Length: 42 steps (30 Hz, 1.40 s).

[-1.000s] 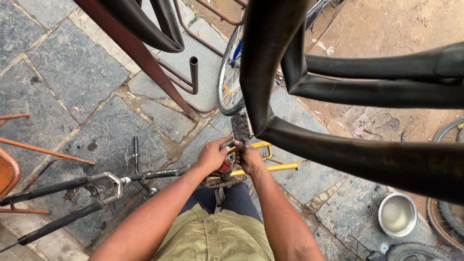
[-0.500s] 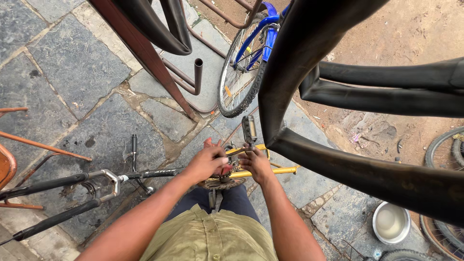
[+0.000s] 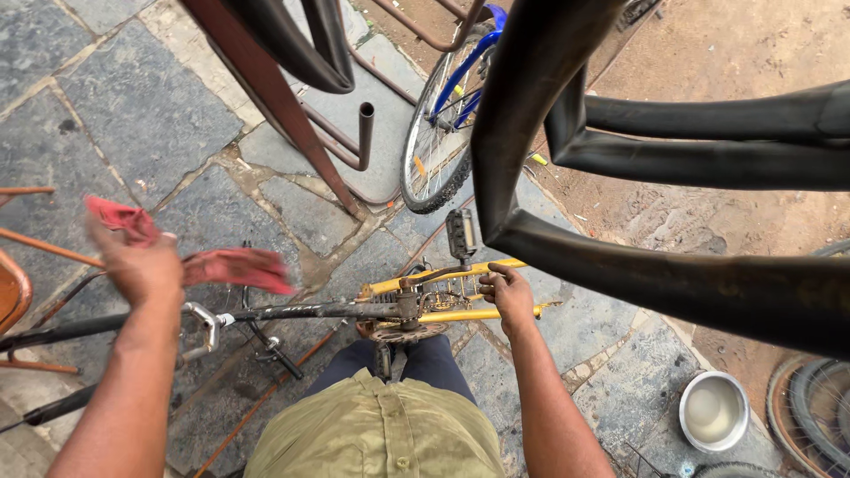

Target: The person wipes the frame and chain of a yellow bicycle using a red cloth. They clean the frame tubes, chain, and crankset area while the bicycle is upside down on a tiled floor.

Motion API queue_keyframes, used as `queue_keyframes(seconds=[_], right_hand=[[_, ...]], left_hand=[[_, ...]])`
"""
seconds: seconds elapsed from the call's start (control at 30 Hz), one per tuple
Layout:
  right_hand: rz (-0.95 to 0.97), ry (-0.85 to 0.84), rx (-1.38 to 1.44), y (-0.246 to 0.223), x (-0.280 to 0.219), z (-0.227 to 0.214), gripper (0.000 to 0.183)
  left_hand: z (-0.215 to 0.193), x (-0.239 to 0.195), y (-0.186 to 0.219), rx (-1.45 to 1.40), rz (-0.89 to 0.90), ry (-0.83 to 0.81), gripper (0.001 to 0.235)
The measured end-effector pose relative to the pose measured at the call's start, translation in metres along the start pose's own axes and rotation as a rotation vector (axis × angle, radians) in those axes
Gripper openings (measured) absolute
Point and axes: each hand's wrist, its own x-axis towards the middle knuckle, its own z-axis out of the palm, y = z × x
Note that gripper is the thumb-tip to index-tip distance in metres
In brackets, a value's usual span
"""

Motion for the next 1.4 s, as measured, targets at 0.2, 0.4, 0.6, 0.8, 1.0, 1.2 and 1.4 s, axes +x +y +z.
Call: queue_keyframes(seconds=[0.2, 0.4, 0.6, 0.8, 1.0, 1.2, 1.4], right_hand=[[-0.058, -0.103, 0.035, -0.012, 0.007, 0.015, 0.038], [-0.264, 0.019, -0.148, -0.032, -0.017, 0.029, 0.035], [-0.584, 0.414, -0.834, -0.057, -0.066, 0.071, 0.052], [-0.821, 0.652, -0.903, -0.062, -0.067, 0.098, 0.035], [-0.909, 0.642, -0.969, -0.059, -0.06, 0.092, 0.011], [-1.034, 0.626, -0.927, -0.062, -0.055, 0.086, 0.012], [-0.717, 0.636, -0.699, -0.018, -0.004, 0.07, 0.018]], left_hand=[[0.01, -0.048, 0.0, 0.584, -0.106, -0.413, 0.051], [0.034, -0.092, -0.003, 0.417, -0.065, -0.517, 0.036], [0.055, -0.123, 0.017, 0.373, -0.08, -0.731, 0.029], [0.066, -0.161, 0.036, 0.33, -0.026, -0.885, 0.027], [0.057, -0.179, 0.033, 0.353, 0.026, -0.924, 0.023], [0.054, -0.181, 0.034, 0.443, -0.012, -0.915, 0.025], [0.075, -0.17, 0.068, 0.366, -0.075, -0.818, 0.042]])
